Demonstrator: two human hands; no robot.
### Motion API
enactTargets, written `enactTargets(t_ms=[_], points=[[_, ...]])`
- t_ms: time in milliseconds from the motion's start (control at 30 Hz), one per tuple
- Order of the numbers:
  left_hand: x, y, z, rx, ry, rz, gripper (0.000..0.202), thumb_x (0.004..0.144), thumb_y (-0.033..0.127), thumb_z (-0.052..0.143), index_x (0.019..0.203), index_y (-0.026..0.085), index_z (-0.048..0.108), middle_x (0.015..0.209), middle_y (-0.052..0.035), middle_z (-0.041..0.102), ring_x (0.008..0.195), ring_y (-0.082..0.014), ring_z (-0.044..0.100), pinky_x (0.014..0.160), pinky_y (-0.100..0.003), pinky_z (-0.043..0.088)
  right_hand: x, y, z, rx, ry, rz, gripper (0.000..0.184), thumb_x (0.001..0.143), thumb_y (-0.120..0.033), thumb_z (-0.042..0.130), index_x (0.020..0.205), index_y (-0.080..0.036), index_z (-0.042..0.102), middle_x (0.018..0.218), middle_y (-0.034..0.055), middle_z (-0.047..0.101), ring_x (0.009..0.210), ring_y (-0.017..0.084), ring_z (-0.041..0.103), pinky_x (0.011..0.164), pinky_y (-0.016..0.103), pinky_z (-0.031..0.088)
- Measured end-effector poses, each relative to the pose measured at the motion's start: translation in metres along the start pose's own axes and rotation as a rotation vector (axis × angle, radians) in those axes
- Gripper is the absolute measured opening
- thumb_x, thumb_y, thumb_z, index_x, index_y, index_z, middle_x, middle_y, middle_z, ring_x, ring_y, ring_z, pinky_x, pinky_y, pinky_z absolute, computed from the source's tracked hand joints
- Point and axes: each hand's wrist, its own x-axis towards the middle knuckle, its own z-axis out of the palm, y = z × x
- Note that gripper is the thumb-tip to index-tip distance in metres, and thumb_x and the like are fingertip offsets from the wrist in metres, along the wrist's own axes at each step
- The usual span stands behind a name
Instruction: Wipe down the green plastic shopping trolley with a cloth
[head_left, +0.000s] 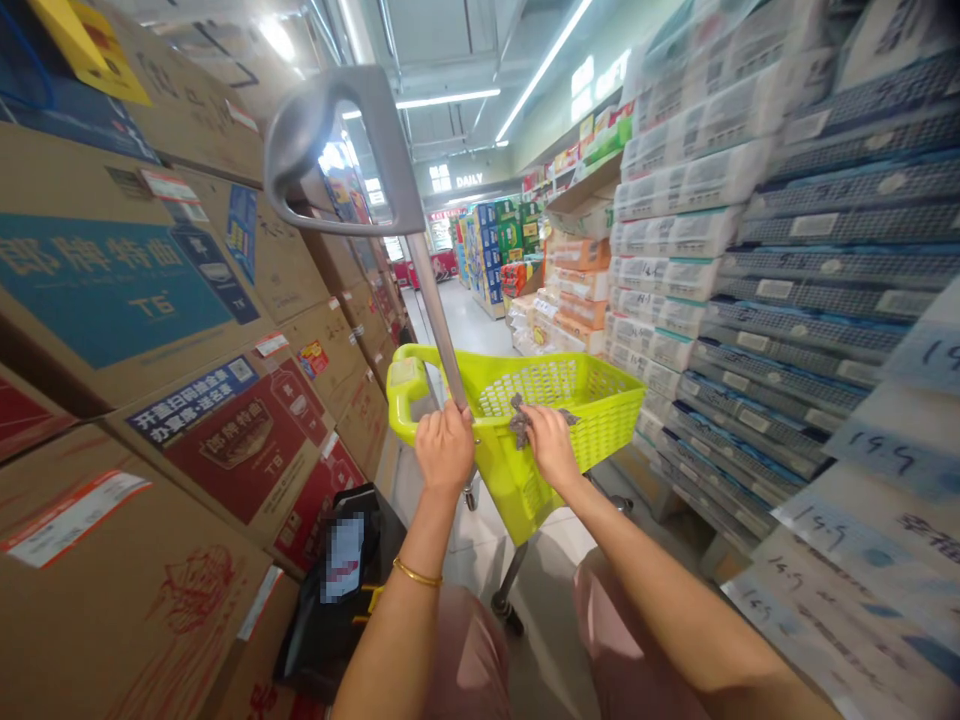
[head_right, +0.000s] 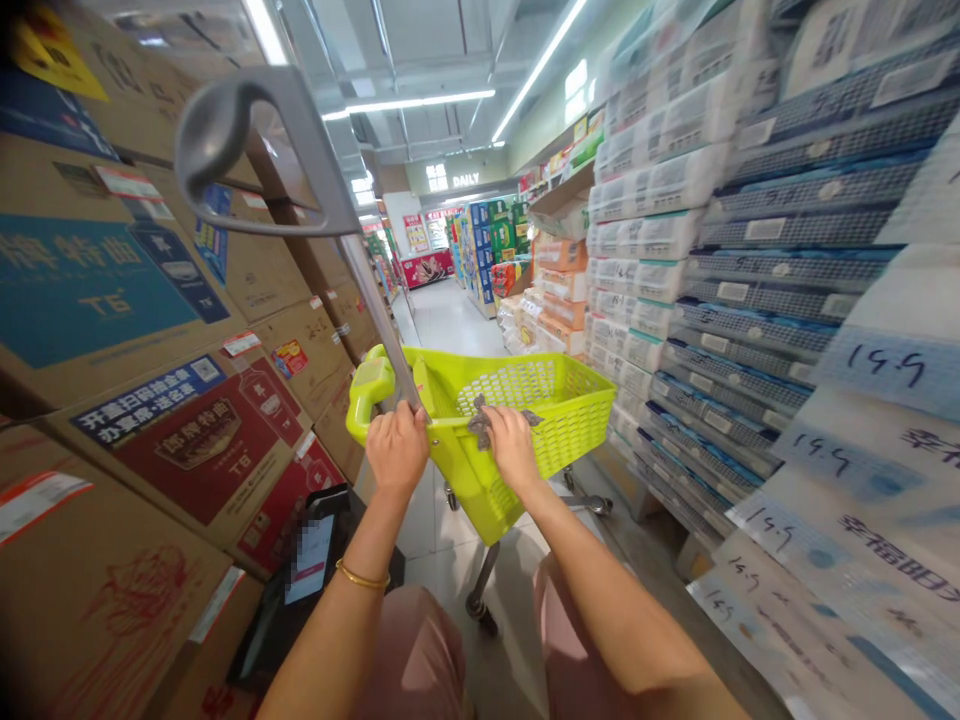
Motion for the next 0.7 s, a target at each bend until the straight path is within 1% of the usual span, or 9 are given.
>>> enactTargets(t_ms=[67,133,200,300,400,467,567,633,700], points=[[-0.001,-0.001,0.001,0.011,0.026,-0.002,0.037,0.097,0.031,0.033,0.089,0.011,0.062,0.059,-0.0060,0.057,0.060,-0.0200,0.053,0.065,-0.033,0.035,0.000,0.000,-0.002,0.010,-0.001,0.047,0.035,0.093,-0.024,0.035,0.122,-0.018,0.054,0.113,0.0115,0.061,0.107,0.023,0.050,0.097,0.045,0.041],[-0.003,-0.002,0.001,0.020,0.048,-0.005,0.037,0.097,0.031,0.033,0.085,0.011,0.062,0.059,-0.0059,0.057,0.059,-0.0196,0.053,0.066,-0.033,0.034,0.001,-0.014,-0.001,0.025,0.028,0.095,0.035,0.094,-0.025,0.034,0.120,-0.016,0.055,0.112,0.0126,0.061,0.107,0.023,0.050,0.097,0.045,0.040],[-0.004,-0.003,0.001,0.027,0.060,-0.004,0.037,0.097,0.030,0.032,0.085,0.012,0.061,0.059,-0.0062,0.058,0.059,-0.0196,0.053,0.066,-0.033,0.035,0.004,-0.038,0.002,0.052,0.065,0.126,0.036,0.094,-0.025,0.033,0.121,-0.015,0.055,0.112,0.0131,0.061,0.108,0.023,0.049,0.099,0.045,0.039],[-0.006,-0.006,0.000,0.026,0.074,-0.007,0.038,0.098,0.032,0.031,0.085,0.012,0.061,0.061,-0.0069,0.060,0.061,-0.0199,0.054,0.067,-0.033,0.035,0.008,-0.080,0.007,0.137,0.048,0.035,0.035,0.094,-0.024,0.034,0.122,-0.016,0.055,0.113,0.0107,0.062,0.109,0.021,0.049,0.101,0.040,0.038],[-0.007,-0.012,0.000,-0.004,0.060,-0.032,0.039,0.098,0.034,0.030,0.085,0.013,0.060,0.061,-0.0067,0.060,0.062,-0.0198,0.054,0.067,-0.033,0.035,0.011,-0.102,0.011,0.131,0.085,0.013,0.036,0.094,-0.024,0.035,0.125,-0.015,0.053,0.117,0.0107,0.061,0.112,0.020,0.048,0.103,0.039,0.036],[-0.008,-0.016,-0.001,-0.024,0.030,-0.039,0.039,0.098,0.035,0.029,0.086,0.013,0.060,0.062,-0.0069,0.060,0.063,-0.0199,0.054,0.068,-0.033,0.035,0.011,-0.099,0.013,0.094,0.080,-0.028,0.036,0.094,-0.026,0.037,0.126,-0.016,0.053,0.117,0.0102,0.061,0.111,0.020,0.048,0.102,0.038,0.037],[-0.009,-0.022,-0.003,-0.038,-0.003,-0.030,0.038,0.098,0.035,0.029,0.089,0.013,0.059,0.066,-0.0077,0.061,0.066,-0.0202,0.055,0.071,-0.034,0.037,0.008,-0.074,0.013,0.043,0.005,-0.114,0.036,0.093,-0.027,0.040,0.126,-0.018,0.054,0.116,0.0092,0.062,0.109,0.021,0.050,0.098,0.036,0.039],[-0.009,-0.026,-0.004,-0.035,-0.001,-0.028,0.037,0.097,0.035,0.030,0.089,0.013,0.059,0.066,-0.0077,0.061,0.067,-0.0202,0.056,0.073,-0.034,0.037,0.004,-0.052,0.010,0.006,-0.038,-0.086,0.036,0.093,-0.027,0.041,0.125,-0.018,0.054,0.116,0.0095,0.062,0.108,0.021,0.050,0.097,0.037,0.039],[-0.009,-0.029,-0.004,-0.036,0.009,-0.033,0.037,0.096,0.035,0.031,0.087,0.014,0.059,0.066,-0.0073,0.060,0.067,-0.0200,0.055,0.073,-0.034,0.038,0.000,-0.033,0.006,-0.019,-0.061,-0.017,0.036,0.092,-0.026,0.040,0.124,-0.019,0.055,0.115,0.0098,0.062,0.107,0.023,0.050,0.096,0.039,0.039]])
